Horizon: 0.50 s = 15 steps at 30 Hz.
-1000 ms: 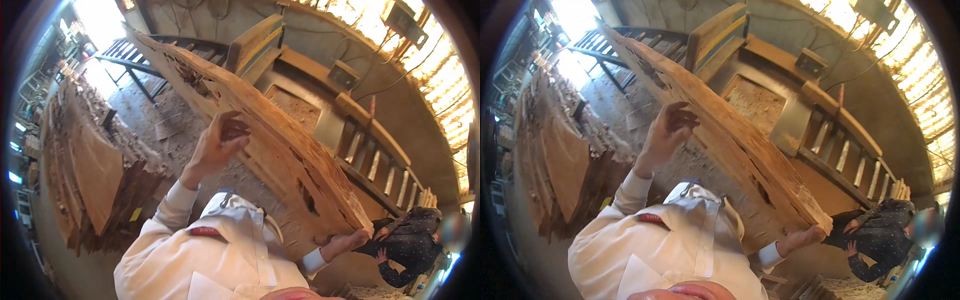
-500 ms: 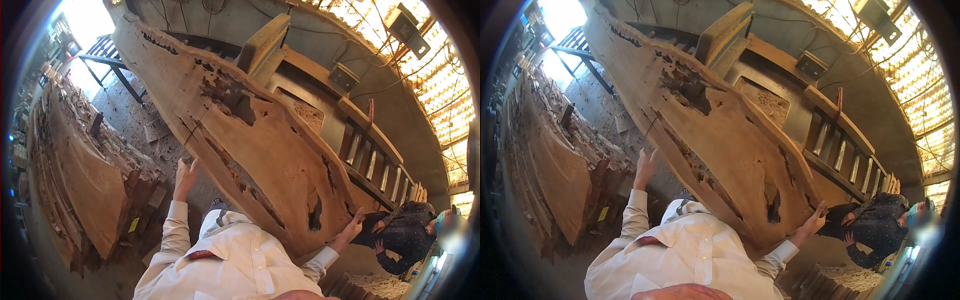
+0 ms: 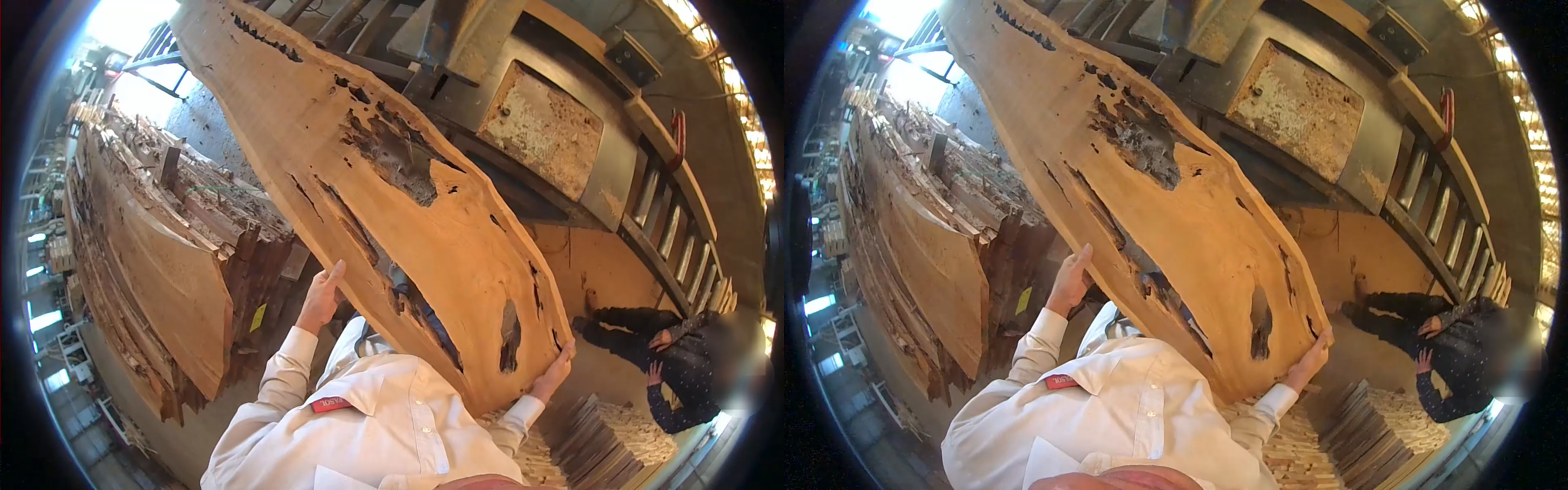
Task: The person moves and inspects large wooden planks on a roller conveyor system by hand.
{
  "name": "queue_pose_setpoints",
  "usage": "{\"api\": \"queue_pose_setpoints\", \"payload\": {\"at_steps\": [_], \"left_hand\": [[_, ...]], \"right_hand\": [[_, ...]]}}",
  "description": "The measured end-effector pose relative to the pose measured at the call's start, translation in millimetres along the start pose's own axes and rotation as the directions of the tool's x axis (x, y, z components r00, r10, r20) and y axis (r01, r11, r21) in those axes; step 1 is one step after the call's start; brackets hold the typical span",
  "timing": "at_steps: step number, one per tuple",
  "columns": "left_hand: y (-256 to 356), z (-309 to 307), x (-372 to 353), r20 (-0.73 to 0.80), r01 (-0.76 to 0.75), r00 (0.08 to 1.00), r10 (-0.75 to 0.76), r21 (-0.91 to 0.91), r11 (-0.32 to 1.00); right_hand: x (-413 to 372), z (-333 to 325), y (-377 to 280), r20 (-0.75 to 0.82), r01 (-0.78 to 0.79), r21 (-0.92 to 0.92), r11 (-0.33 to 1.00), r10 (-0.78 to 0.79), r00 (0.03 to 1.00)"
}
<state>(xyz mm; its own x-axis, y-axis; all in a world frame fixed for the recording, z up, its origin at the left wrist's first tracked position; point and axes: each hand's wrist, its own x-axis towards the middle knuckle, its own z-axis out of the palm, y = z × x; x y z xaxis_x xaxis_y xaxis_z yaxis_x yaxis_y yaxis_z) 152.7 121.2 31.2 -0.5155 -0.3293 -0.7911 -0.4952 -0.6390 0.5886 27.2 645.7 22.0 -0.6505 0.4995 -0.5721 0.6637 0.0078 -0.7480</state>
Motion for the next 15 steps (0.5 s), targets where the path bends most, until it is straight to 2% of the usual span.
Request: {"api": "queue_pose_setpoints", "payload": {"at_steps": [3, 9, 12, 15], "left_hand": [[2.1, 5.6, -13.6, -0.017, 0.008, 1.0, -0.007, 0.07, 0.998], [-1.2, 14.8, -18.6, 0.048, -0.099, 0.994, 0.096, 0.075, 0.992], [-8.0, 15.0, -8.8, 0.07, -0.136, 0.989, 0.131, 0.081, 0.987], [-9.3, 19.9, -4.9, 0.075, -0.183, 0.981, 0.178, 0.066, 0.981]], "right_hand": [[8.2, 1.4, 8.7, 0.025, -0.064, 0.07, 0.995, 0.063, 0.998], [30.1, -8.7, 8.1, 0.015, -0.019, 0.054, 0.998, 0.018, 1.0], [40.3, -12.0, 8.0, 0.094, 0.037, 0.134, 0.99, -0.049, 0.994], [48.6, -12.1, 2.6, 0.115, 0.045, 0.139, 0.989, -0.061, 0.991]]}}
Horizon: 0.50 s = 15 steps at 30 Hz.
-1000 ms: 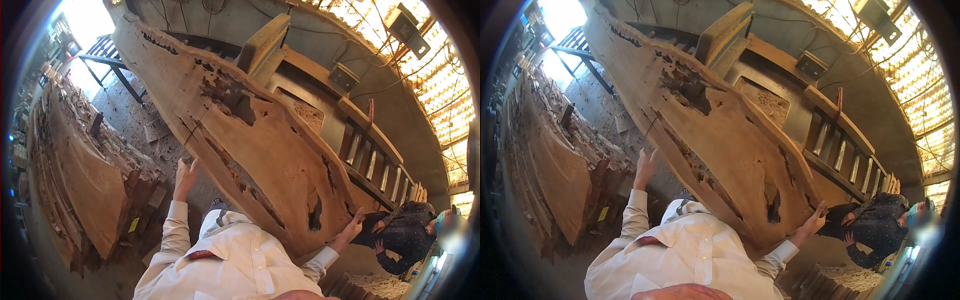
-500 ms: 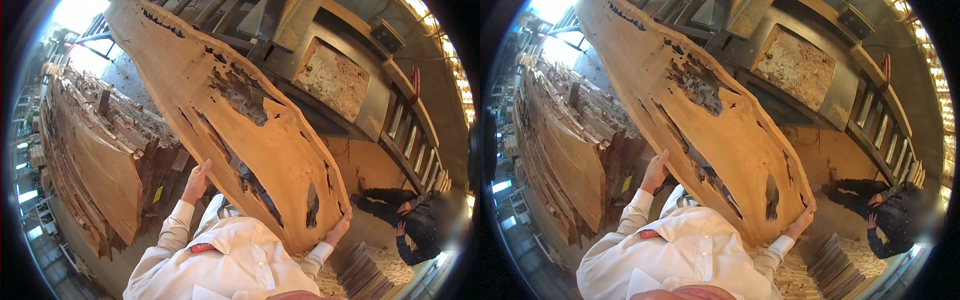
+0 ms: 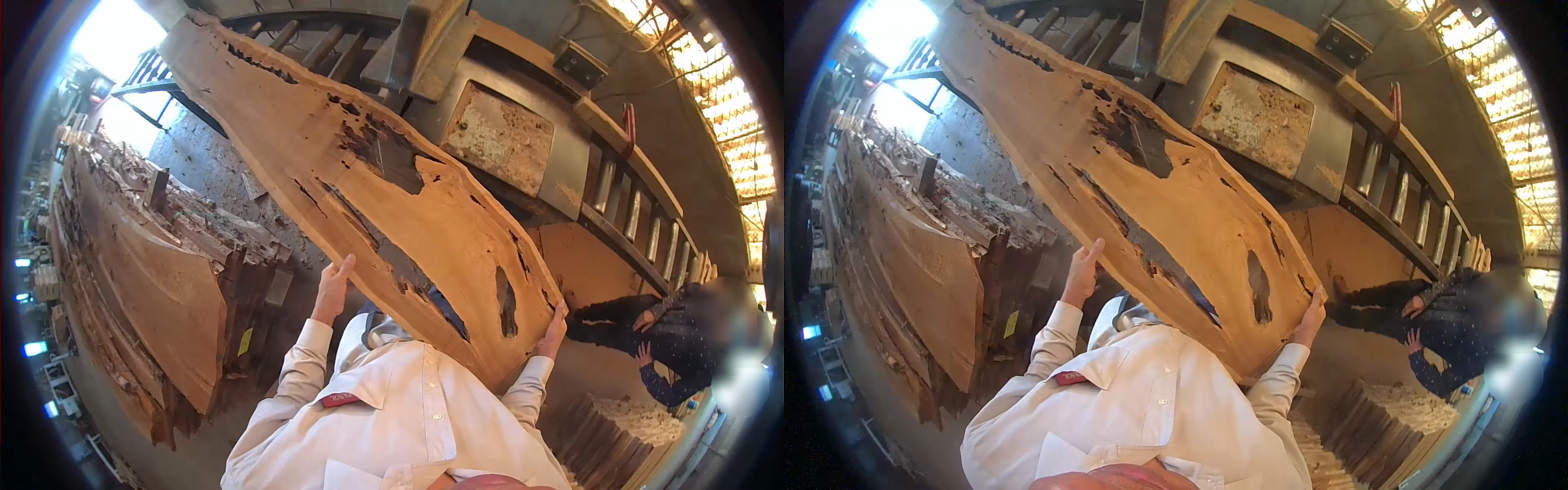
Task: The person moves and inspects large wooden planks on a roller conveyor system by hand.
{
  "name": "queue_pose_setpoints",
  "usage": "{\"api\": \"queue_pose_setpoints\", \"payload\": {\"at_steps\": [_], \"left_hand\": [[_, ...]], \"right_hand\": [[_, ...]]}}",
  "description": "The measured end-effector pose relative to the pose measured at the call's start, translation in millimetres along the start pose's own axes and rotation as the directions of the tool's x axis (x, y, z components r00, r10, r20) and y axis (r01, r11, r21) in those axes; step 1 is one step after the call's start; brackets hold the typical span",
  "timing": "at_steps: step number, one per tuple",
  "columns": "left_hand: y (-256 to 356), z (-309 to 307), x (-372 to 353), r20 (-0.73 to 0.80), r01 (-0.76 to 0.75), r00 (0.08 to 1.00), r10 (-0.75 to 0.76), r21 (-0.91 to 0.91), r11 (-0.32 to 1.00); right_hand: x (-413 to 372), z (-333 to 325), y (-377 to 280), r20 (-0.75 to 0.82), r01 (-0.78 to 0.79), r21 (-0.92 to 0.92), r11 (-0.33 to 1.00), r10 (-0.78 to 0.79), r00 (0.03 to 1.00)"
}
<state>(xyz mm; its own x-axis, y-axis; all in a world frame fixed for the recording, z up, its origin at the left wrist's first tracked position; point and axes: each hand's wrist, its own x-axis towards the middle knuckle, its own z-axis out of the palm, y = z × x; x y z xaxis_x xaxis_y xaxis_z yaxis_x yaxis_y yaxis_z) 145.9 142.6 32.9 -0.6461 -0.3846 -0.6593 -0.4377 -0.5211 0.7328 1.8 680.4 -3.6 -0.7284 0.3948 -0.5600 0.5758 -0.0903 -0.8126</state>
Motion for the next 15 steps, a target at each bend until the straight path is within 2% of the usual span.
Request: {"api": "queue_pose_setpoints", "payload": {"at_steps": [5, 6, 9, 10, 13, 15], "left_hand": [[-13.2, 11.8, 8.9, -0.042, -0.041, 0.998, 0.041, -0.021, 0.999], [-7.6, 16.7, 5.1, -0.11, 0.008, 0.994, -0.007, 0.01, 1.0], [-7.6, 17.1, 1.1, -0.076, -0.047, 0.996, 0.048, 0.018, 0.999], [-8.9, 17.3, 0.3, -0.079, -0.04, 0.996, 0.041, 0.018, 0.999], [-19.7, 14.7, 4.6, -0.05, -0.077, 0.996, 0.074, -0.057, 0.995], [-19.1, 16.3, 2.6, -0.072, -0.053, 0.996, 0.052, -0.019, 0.998]], "right_hand": [[22.9, -2.6, -6.2, 0.095, 0.042, -0.006, 0.999, -0.042, 0.995], [24.5, 3.8, -7.3, 0.106, 0.051, 0.009, 0.999, -0.051, 0.993], [17.4, 9.1, -12.1, 0.087, 0.167, 0.0, 0.986, -0.166, 0.982], [34.7, 2.8, -2.1, 0.074, 0.186, -0.064, 0.98, -0.181, 0.981], [49.4, -4.8, 4.7, 0.178, 0.22, -0.015, 0.975, -0.214, 0.961], [28.7, -7.0, -3.1, 0.206, 0.163, 0.047, 0.985, -0.17, 0.964]]}}
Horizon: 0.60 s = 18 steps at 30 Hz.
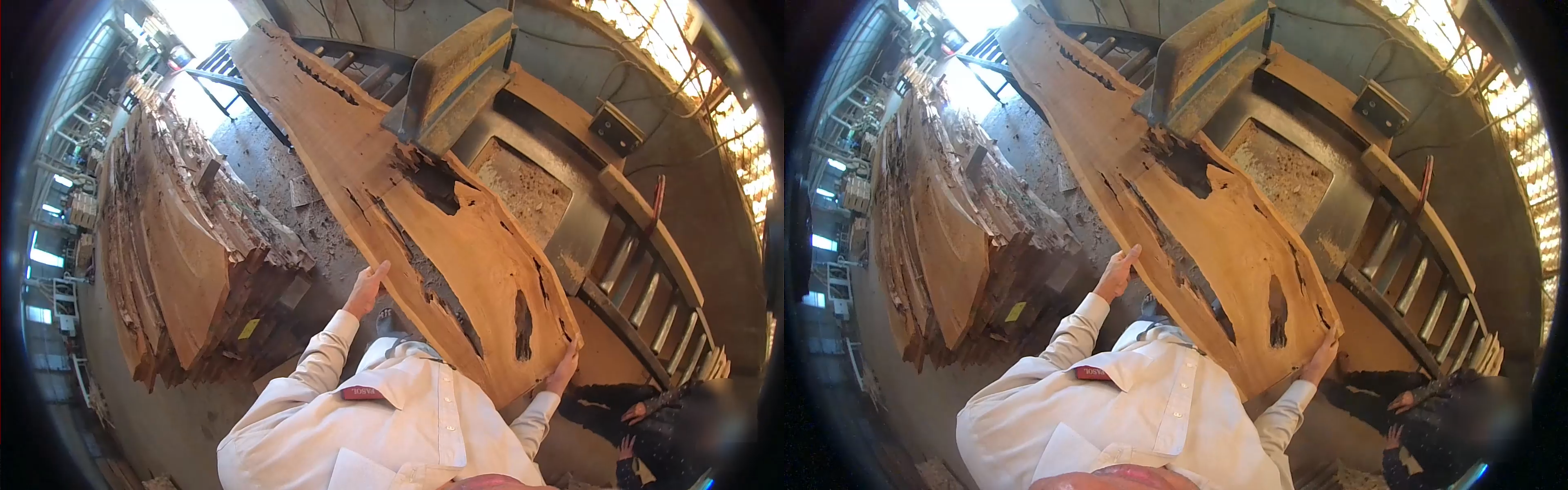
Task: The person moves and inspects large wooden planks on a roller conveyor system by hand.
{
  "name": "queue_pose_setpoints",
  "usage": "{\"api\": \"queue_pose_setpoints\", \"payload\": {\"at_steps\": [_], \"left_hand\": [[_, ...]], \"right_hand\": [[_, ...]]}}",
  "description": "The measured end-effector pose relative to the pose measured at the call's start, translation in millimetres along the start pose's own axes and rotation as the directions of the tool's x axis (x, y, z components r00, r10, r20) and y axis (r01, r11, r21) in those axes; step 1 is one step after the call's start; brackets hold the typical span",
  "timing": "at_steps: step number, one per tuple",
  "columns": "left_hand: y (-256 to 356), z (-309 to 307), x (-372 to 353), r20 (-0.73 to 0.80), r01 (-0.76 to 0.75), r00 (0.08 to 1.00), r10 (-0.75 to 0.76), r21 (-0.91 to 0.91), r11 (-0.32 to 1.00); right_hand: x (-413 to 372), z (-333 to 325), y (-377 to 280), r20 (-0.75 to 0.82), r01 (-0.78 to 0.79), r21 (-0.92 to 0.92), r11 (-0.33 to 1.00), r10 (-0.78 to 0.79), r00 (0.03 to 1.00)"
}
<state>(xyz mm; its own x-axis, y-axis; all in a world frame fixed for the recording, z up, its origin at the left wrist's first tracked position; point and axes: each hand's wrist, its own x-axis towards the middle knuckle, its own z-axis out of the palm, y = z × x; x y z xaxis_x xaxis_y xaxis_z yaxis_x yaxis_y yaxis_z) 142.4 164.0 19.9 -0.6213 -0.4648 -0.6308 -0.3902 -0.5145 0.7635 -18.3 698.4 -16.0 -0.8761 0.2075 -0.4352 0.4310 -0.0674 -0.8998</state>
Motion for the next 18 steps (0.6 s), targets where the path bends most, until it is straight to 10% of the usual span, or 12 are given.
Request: {"api": "queue_pose_setpoints", "payload": {"at_steps": [6, 10, 13, 18], "left_hand": [[-41.2, -17.1, 40.2, 0.051, -0.074, 0.996, 0.077, -0.063, 0.995], [-25.4, 1.1, 20.0, 0.049, -0.065, 0.996, 0.073, -0.148, 0.987], [-7.1, -15.6, 21.4, -0.015, -0.018, 1.0, 0.02, 0.109, 0.994], [48.9, -106.1, 103.5, -0.149, -0.2, 0.973, 0.176, -0.168, 0.965]], "right_hand": [[-62.1, -10.6, 33.4, 0.294, -0.285, 0.38, 0.88, 0.177, 0.939], [-115.5, 15.4, 48.1, 0.2, -0.307, 0.355, 0.883, 0.25, 0.947], [-137.0, 27.0, 44.0, 0.042, -0.224, 0.244, 0.944, 0.22, 0.975], [-147.8, 49.5, 33.6, -0.186, -0.16, 0.071, 0.985, 0.171, 0.968]]}}
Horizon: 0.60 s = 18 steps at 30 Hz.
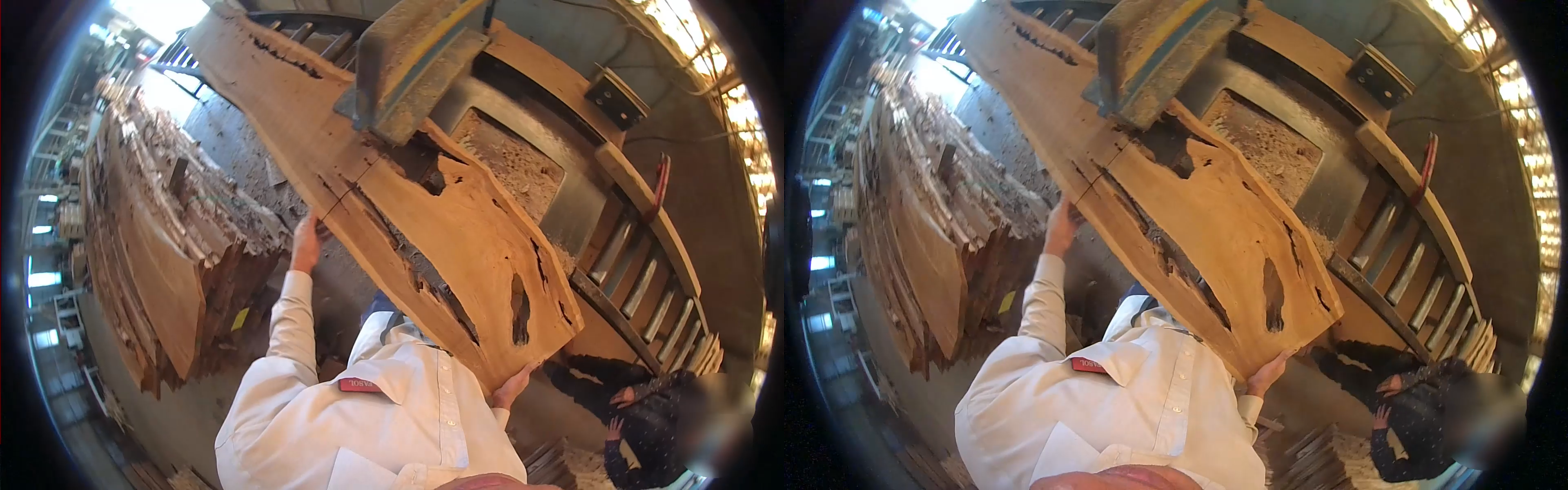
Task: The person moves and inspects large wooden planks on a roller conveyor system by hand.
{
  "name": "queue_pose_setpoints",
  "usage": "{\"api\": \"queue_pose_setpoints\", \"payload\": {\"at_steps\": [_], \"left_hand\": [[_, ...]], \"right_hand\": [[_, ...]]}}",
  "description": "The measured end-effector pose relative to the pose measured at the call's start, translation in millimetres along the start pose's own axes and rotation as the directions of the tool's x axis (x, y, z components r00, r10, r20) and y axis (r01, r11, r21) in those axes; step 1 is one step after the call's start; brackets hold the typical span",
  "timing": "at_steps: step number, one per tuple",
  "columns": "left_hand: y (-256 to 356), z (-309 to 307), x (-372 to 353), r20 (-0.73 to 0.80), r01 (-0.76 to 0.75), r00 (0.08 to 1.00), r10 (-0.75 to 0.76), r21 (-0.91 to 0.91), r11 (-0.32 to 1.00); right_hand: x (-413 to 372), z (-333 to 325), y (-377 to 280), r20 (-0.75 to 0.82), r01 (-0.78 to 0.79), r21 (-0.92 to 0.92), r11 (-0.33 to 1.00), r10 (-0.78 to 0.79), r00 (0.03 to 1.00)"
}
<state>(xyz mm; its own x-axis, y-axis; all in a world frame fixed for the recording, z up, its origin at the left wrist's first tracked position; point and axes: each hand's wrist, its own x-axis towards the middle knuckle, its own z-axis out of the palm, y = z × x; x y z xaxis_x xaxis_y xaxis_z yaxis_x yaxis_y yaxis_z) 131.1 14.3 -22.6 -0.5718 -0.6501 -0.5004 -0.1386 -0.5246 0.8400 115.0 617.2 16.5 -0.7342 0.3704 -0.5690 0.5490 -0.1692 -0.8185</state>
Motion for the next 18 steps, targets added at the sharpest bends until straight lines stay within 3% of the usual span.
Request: {"api": "queue_pose_setpoints", "payload": {"at_steps": [3, 7, 12, 18], "left_hand": [[31.9, -4.7, 47.3, 0.026, -0.02, 0.999, 0.023, -0.097, 0.995], [36.2, 7.8, 68.2, 0.011, -0.036, 0.999, 0.038, -0.185, 0.982], [24.8, 5.4, 60.9, 0.05, -0.045, 0.997, 0.05, -0.104, 0.994], [-14.3, 77.1, -6.1, 0.119, 0.037, 0.992, -0.027, -0.077, 0.996]], "right_hand": [[0.4, 3.1, 5.4, -0.046, 0.095, -0.081, 0.992, -0.099, 0.994], [10.3, 0.3, 11.3, -0.112, 0.082, -0.152, 0.985, -0.1, 0.989], [54.4, -15.1, 12.0, -0.157, 0.146, -0.13, 0.981, -0.166, 0.974], [152.6, -106.9, -42.4, -0.098, 0.121, -0.166, 0.979, -0.139, 0.985]]}}
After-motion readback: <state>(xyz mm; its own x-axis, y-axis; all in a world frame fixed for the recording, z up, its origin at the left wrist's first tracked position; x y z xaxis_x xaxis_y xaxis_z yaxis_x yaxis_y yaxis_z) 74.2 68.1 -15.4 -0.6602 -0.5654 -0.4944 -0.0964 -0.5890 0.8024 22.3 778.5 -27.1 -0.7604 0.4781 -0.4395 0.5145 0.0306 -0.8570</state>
